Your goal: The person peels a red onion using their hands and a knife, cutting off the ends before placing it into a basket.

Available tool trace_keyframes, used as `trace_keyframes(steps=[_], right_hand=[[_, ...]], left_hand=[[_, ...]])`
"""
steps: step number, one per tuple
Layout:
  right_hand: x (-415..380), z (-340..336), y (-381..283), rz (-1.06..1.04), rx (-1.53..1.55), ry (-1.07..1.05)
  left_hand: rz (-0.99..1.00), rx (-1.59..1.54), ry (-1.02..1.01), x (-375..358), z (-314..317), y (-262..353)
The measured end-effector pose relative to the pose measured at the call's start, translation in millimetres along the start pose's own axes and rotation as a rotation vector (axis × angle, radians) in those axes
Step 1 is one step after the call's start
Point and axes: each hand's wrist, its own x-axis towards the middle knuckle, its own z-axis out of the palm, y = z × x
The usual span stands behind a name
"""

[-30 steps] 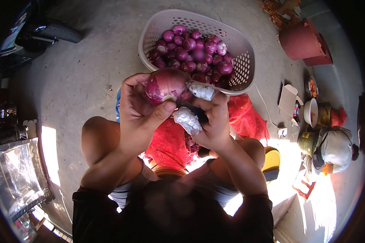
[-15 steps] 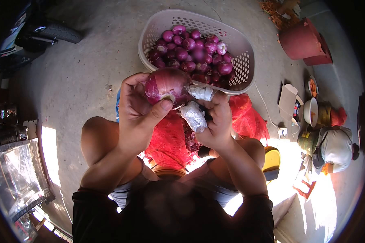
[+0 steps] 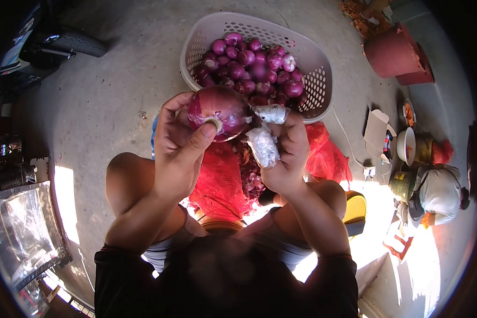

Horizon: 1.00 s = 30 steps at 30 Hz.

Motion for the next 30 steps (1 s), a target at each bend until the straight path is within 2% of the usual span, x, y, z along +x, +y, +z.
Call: trace_keyframes(steps=[6, 10, 14, 17, 23, 30], right_hand=[[-2, -5, -1, 0.166, 0.298, -0.04], [1, -7, -1, 0.211, 0.368, -0.042], [6, -14, -4, 0.389, 0.63, -0.124], [7, -12, -2, 0.369, 0.693, -0.139], [6, -13, -2, 0.39, 0.749, -0.141], [8, -11, -4, 0.358, 0.593, -0.108]], left_hand=[[-0.01, -0.017, -0.008, 0, -1, 0], [-0.005, -0.015, -0.019, 0, -1, 0], [-0.005, 0.081, -0.041, 0, -5, 1], [0.002, 0.092, -0.05, 1, -6, 2], [-0.008, 0.067, -0.016, 1, -5, 2], [-0.054, 0.007, -0.03, 2, -7, 3]])
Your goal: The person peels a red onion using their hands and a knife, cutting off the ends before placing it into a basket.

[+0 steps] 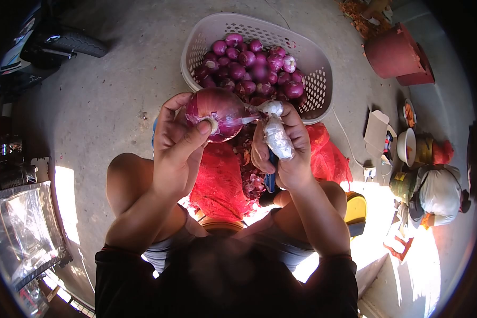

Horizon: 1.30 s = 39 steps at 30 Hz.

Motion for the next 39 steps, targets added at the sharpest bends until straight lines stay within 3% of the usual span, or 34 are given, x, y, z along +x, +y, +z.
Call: trace_keyframes(steps=[5, 8, 15, 19, 22, 26, 30, 31, 34, 37, 39], right_hand=[[0, 1, -1, 0.034, 0.022, 0.047], [2, -8, 1, -0.083, -0.01, -0.038], [5, -14, -5, -0.121, -0.188, 0.098], [6, -13, -10, -0.183, -0.853, 0.251], [7, -13, -17, -0.169, -0.949, 0.324], [7, -15, -23, -0.14, -0.747, 0.319], [3, -18, -23, -0.108, -0.915, -0.037], [-3, -15, -30, 0.05, -1.047, -0.057], [-6, -15, -28, 0.101, -1.105, -0.159], [-5, -13, -27, 0.049, -0.982, -0.149], [-6, -21, -17, -0.123, -1.018, -0.127]], left_hand=[[-0.042, -0.045, 0.029, 0, 2, 0], [-0.043, -0.022, 0.057, 1, 0, 1], [-0.139, -0.118, 0.032, 3, 3, 8], [-0.2, -0.1, 0.033, 0, 6, 11], [-0.205, -0.092, 0.027, 0, 5, 12], [-0.177, -0.227, -0.002, 2, -1, 13], [-0.078, -0.033, -0.048, 2, 0, 10], [-0.078, 0.003, -0.03, 3, 4, 10], [-0.03, 0.137, -0.052, 3, 5, 11], [0.006, 0.253, -0.117, 3, 5, 11], [-0.007, 0.292, -0.129, 2, 8, 13]])
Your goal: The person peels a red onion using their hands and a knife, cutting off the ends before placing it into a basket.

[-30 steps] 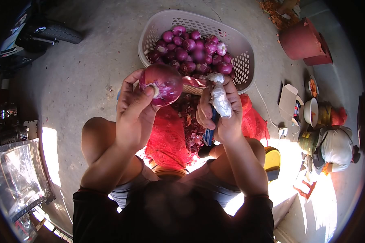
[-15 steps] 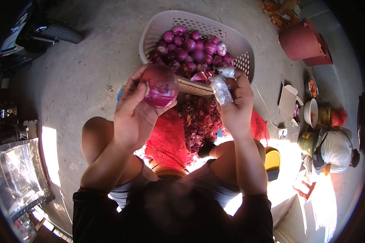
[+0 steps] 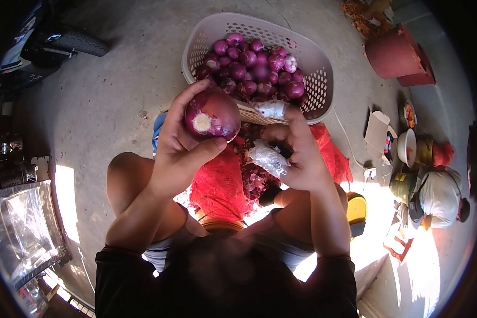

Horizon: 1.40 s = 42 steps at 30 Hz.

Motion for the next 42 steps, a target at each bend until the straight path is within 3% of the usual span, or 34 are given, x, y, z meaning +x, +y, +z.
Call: trace_keyframes(steps=[7, 11, 14, 17, 20, 31, 35, 42], right_hand=[[2, 11, -12, -0.081, -0.287, 0.002], [2, 13, -9, -0.083, -0.267, 0.006], [2, 13, -9, -0.051, -0.238, -0.017], [-2, 10, -5, 0.037, 0.075, -0.045], [0, 4, -1, -0.085, 0.084, -0.117], [6, 5, -20, 0.219, 0.237, -0.109], [7, 6, -19, 0.231, 0.261, -0.119], [8, 2, -19, 0.158, 0.369, -0.167]], left_hand=[[-0.021, -0.028, -0.026, -4, 9, 0], [-0.037, -0.022, -0.036, -4, 10, 1], [-0.032, -0.011, -0.028, -4, 9, 1], [0.007, -0.012, 0.014, -5, 6, -2], [0.033, -0.02, 0.014, -1, 0, -1], [0.098, 0.127, -0.06, 0, -2, -1], [0.119, 0.157, -0.063, 0, -2, -3], [-0.023, -0.13, -0.12, 4, -10, -2]])
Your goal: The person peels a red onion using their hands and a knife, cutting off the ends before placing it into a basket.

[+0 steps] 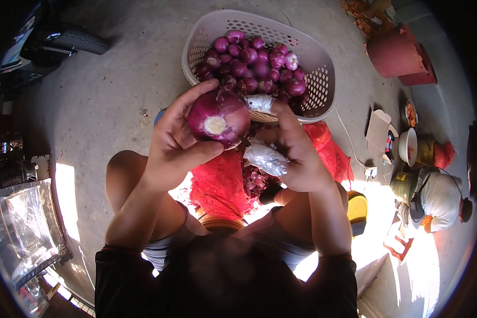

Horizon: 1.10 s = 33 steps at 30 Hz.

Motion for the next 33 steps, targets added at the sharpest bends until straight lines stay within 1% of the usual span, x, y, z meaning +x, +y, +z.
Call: trace_keyframes(steps=[3, 5, 8, 14, 17, 18, 21, 23, 25, 26, 29, 30, 33], right_hand=[[-3, 1, -1, -0.019, 0.048, 0.034], [-4, 1, -2, 0.002, 0.065, 0.008], [-7, -2, -2, 0.025, 0.101, -0.019], [-7, 0, -3, 0.077, 0.174, -0.051], [-6, 1, -5, 0.085, 0.228, -0.076], [-5, 1, -6, 0.08, 0.252, -0.089], [-5, 2, 2, -0.057, 0.2, -0.092], [-5, -2, 10, -0.175, 0.093, -0.14], [-4, -3, 11, -0.213, 0.081, -0.173], [-5, -2, 10, -0.193, 0.123, -0.183], [-9, 2, 8, -0.139, 0.225, -0.175], [-10, 3, 8, -0.122, 0.256, -0.165], [-5, -4, 12, -0.195, 0.146, -0.259]], left_hand=[[-0.04, -0.082, -0.031, 2, -4, 2], [-0.088, -0.132, -0.054, 3, -6, 3], [-0.216, -0.3, -0.013, 1, 3, 7], [-0.335, -0.591, -0.157, -5, -6, -4], [-0.405, -0.659, -0.065, -10, -3, -7], [-0.412, -0.727, -0.095, -10, -4, -8], [-0.426, -0.897, -0.179, -9, -6, -13], [-0.427, -0.966, -0.222, -9, -7, -16], [-0.474, -0.936, -0.122, -10, -1, -10], [-0.497, -0.92, -0.072, -11, 1, -9], [-0.399, -1.165, -0.354, -8, 0, -18], [-0.412, -1.172, -0.35, -9, -1, -20], [-0.443, -1.166, -0.325, -10, -4, -21]])
